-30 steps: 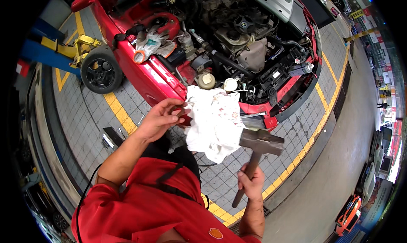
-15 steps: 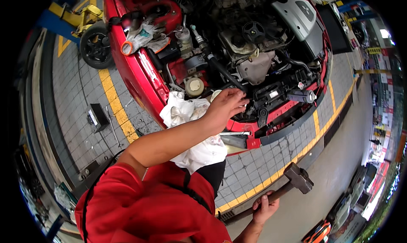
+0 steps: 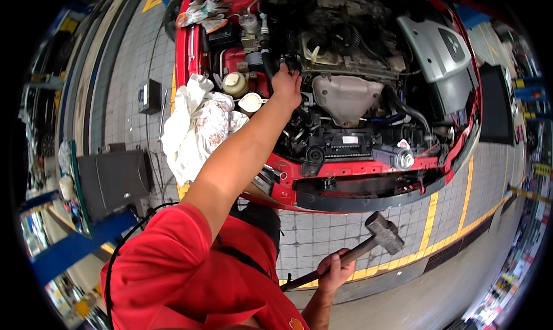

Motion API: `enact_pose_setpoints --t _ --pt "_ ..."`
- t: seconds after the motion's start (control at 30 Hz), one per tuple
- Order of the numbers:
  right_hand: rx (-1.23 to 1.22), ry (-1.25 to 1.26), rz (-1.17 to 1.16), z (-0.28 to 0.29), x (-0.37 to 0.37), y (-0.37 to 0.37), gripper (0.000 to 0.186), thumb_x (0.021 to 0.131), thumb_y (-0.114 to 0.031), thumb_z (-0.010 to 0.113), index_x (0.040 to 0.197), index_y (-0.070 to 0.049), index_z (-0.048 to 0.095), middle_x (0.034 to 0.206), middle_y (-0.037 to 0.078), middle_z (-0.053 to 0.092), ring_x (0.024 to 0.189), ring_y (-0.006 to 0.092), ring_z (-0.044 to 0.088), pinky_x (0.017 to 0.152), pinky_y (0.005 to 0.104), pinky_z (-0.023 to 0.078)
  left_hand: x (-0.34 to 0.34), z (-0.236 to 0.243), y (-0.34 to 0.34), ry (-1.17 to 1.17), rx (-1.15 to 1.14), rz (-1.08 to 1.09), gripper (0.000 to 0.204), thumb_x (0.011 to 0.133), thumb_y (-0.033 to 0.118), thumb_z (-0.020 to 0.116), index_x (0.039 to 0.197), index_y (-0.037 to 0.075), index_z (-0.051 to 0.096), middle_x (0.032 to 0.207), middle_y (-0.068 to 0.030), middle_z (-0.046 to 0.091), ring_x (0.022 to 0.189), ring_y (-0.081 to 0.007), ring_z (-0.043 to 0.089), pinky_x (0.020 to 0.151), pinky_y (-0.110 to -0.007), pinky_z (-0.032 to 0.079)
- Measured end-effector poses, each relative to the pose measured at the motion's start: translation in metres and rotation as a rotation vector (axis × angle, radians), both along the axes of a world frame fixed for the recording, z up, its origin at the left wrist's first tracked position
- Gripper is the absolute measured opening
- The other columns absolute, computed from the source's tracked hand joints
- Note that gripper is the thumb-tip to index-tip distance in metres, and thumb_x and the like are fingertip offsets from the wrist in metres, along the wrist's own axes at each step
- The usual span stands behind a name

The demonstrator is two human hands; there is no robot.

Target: The person works on a red car's engine bay, using a wrench to tighten bolts and a spray can to clean a gear. They wipe parts with a cloth and handle various engine components.

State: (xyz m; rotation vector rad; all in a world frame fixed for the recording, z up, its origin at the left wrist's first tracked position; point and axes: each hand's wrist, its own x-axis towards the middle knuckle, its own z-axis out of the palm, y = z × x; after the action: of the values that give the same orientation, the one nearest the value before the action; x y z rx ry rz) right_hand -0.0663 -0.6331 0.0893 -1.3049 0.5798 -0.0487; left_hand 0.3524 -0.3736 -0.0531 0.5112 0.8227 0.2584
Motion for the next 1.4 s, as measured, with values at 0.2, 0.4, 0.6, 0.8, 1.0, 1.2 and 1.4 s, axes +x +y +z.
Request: enact_pose_setpoints --t 0.2,0.4,0.6,0.8,1.0,1.2,1.4 --pt "-0.027 0.053 0.269 0.011 0.046 -0.029 0.02 0.095 -0.011 0.064 0.103 -0.002 0.048 0.056 0.004 0.051 0.038 0.0116 0.045 0.036 0.0256 0.036 0.051 -0.086 -0.014 0.172 0.265 0.105 0.043 0.102 0.035 0.056 0.127 0.0 0.056 0.127 -0.0164 0.064 0.113 -0.0309 0.06 0.098 -0.042 0.045" --pt "-0.174 0.126 0.429 0.052 0.106 -0.025 0.021 0.095 -0.009 0.063 0.107 -0.002 0.047 0.061 0.005 0.051 0.039 0.0119 0.045 0.037 0.0251 0.04 0.114 -0.119 -0.019 0.279 0.198 0.536 0.05 0.095 0.026 0.073 0.131 -0.002 0.051 0.125 -0.0162 0.062 0.111 -0.0259 0.059 0.094 -0.037 0.046" --pt "-0.45 0.052 0.543 0.119 0.181 -0.04 0.025 0.094 -0.012 0.068 0.107 -0.001 0.05 0.065 0.006 0.054 0.039 0.0135 0.047 0.036 0.0258 0.041 0.123 -0.096 -0.034 0.44 -0.081 0.421 0.063 0.092 0.033 0.078 0.137 -0.001 0.052 0.135 -0.0146 0.06 0.123 -0.0267 0.055 0.104 -0.04 0.043" --pt "-0.824 -0.024 0.815 0.175 0.336 -0.002 0.038 0.092 -0.026 0.076 0.107 -0.001 0.051 0.056 0.003 0.051 0.035 0.0101 0.044 0.034 0.0234 0.032 0.143 -0.135 -0.023 0.374 -0.093 0.538 0.051 0.093 0.029 0.077 0.129 -0.001 0.056 0.131 -0.0143 0.061 0.117 -0.0248 0.057 0.102 -0.039 0.044" --pt "-0.931 0.06 0.998 0.17 0.424 0.036 0.036 0.091 -0.023 0.076 0.104 0.003 0.055 0.068 0.004 0.053 0.041 0.008 0.047 0.036 0.0232 0.036 0.152 -0.112 -0.011 0.562 0.096 0.259 0.066 0.092 0.03 0.076 0.146 0.004 0.048 0.144 -0.0175 0.057 0.132 -0.0334 0.055 0.109 -0.041 0.044" --pt "-1.065 0.063 1.182 0.152 0.482 0.079 0.028 0.094 -0.017 0.074 0.107 0.001 0.059 0.068 0.0 0.053 0.046 0.0051 0.046 0.041 0.0219 0.034 0.148 -0.117 -0.005 0.594 0.136 0.161 0.064 0.088 0.034 0.079 0.139 0.003 0.056 0.137 -0.0201 0.062 0.126 -0.0358 0.06 0.105 -0.042 0.047" --pt "-1.28 0.051 1.314 0.116 0.526 0.149 0.025 0.093 -0.014 0.073 0.111 0.001 0.062 0.067 -0.003 0.052 0.05 0.0032 0.045 0.043 0.021 0.034 0.144 -0.125 -0.012 0.617 0.299 0.086 0.059 0.087 0.038 0.077 0.133 0.004 0.062 0.132 -0.0211 0.065 0.124 -0.0359 0.061 0.105 -0.042 0.047"
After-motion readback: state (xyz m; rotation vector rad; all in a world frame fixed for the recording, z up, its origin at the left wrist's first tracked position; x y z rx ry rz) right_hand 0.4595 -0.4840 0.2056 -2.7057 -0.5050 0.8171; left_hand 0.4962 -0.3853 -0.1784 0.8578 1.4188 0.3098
